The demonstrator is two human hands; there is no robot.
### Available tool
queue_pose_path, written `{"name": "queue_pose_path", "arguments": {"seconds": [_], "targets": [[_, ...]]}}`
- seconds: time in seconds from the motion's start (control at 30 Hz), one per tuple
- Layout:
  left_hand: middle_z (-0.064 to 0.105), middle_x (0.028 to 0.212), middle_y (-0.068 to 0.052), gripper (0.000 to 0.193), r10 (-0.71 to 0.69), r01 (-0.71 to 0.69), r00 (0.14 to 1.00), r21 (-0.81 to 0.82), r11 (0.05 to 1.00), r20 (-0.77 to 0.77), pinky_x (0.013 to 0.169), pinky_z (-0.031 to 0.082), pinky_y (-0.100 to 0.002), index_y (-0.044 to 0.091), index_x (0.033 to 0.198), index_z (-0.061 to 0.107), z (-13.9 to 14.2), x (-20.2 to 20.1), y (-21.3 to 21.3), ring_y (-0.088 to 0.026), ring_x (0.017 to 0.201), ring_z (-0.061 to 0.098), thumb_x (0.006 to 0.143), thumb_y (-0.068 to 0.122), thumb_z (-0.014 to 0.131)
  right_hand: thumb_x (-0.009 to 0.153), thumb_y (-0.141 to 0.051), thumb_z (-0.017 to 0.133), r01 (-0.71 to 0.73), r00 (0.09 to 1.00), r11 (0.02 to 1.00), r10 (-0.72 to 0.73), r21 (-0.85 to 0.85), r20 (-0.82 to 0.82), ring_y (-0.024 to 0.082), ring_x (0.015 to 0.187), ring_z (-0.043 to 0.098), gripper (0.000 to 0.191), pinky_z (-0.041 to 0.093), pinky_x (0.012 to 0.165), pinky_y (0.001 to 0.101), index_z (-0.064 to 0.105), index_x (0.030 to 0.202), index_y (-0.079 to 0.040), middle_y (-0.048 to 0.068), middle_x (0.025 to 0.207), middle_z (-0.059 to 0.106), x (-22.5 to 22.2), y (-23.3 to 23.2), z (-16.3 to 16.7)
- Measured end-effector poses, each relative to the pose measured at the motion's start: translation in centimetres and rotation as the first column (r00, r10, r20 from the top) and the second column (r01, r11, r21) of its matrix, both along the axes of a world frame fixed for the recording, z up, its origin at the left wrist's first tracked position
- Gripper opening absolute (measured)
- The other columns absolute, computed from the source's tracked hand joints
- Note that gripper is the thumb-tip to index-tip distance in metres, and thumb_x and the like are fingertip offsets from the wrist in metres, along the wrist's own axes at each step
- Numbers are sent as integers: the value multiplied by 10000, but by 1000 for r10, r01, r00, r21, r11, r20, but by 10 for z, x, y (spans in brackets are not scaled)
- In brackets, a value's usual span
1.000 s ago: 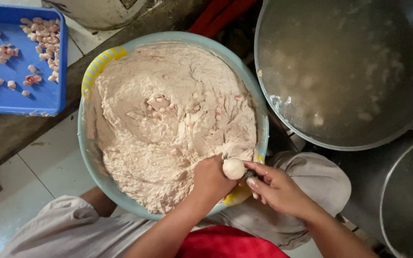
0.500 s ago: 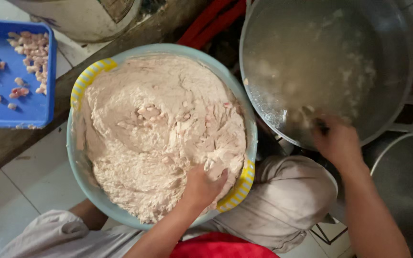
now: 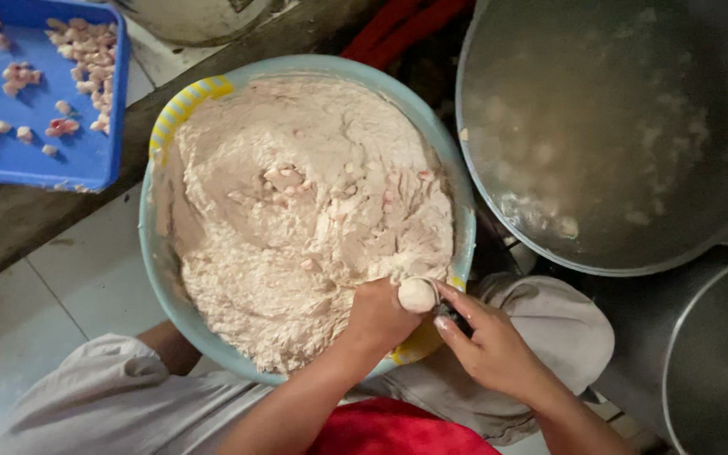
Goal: The person sits on the floor beside a large basin of meat paste and a wide basin of water. They repeatedly squeeze paste through a small hand scoop, dip the scoop in water, and release formed meatballs into the water basin, occasionally reaching into the paste basin to reload. At one point they move a tray of meat pieces aside.
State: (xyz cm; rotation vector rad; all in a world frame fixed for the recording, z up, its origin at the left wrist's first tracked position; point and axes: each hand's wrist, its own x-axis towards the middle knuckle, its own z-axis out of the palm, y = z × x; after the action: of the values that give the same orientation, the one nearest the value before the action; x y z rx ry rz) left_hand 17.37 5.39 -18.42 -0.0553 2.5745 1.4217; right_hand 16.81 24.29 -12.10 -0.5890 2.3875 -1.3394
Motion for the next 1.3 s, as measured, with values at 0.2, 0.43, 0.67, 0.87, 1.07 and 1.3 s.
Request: {"name": "queue_pose_path", "arguments": {"seconds": [0.2,0.43,0.67,0.87,1.07,1.3], "targets": [[690,867,-257,465,25,6,991,-229,973,130,653,564,-513,30,1034,690,0,13,-7,-446,746,700,720,341,835,950,-175,596,211,714,977,-128,-37,689,47,626,545,554,475,511,226,504,1493,-108,-12,962,722,-7,4,-27],[699,842,-256,421,-113,149,983,-275,950,142,686,563,-519,66,901,739,0,40,-65,-434,739,683,868,486,748,932,-92,586,463,838,885,-421,-45,348,88,632,585,492,463,495,253,562,1420,-38,17,952,694,-69,58,-25],[677,825,-217,381,208,-232,973,-351,907,-103,600,564,-512,40,917,721,12,12,-99,-399,674,687,845,413,708,1099,-249,650,510,841,671,-257,538,-476,374,957,705,505,549,830,468,586,1498,52,269,1106,729,-148,100,-7],[684,687,-226,546,103,-48,971,-249,967,214,647,558,-512,-3,809,697,14,-2,-65,-408,685,695,833,541,735,1005,-264,720,540,833,512,-212,668,-511,398,957,715,299,571,902,492,709,1176,-19,233,1060,733,-152,112,-1],[640,701,-283,540,193,-181,933,-70,981,304,623,482,-481,-60,767,705,14,-19,-41,-424,639,611,1037,406,669,1129,-181,682,640,763,563,-392,522,-514,364,886,696,236,525,769,460,630,1255,11,214,985,704,-127,115,6],[764,882,-95,259,246,-235,969,425,874,30,705,576,-347,-12,1019,707,23,-20,-32,-148,777,696,821,134,789,1005,-171,646,538,826,821,-559,193,77,135,805,615,313,505,705,317,621,1278,-20,94,969,657,-73,62,11]]}}
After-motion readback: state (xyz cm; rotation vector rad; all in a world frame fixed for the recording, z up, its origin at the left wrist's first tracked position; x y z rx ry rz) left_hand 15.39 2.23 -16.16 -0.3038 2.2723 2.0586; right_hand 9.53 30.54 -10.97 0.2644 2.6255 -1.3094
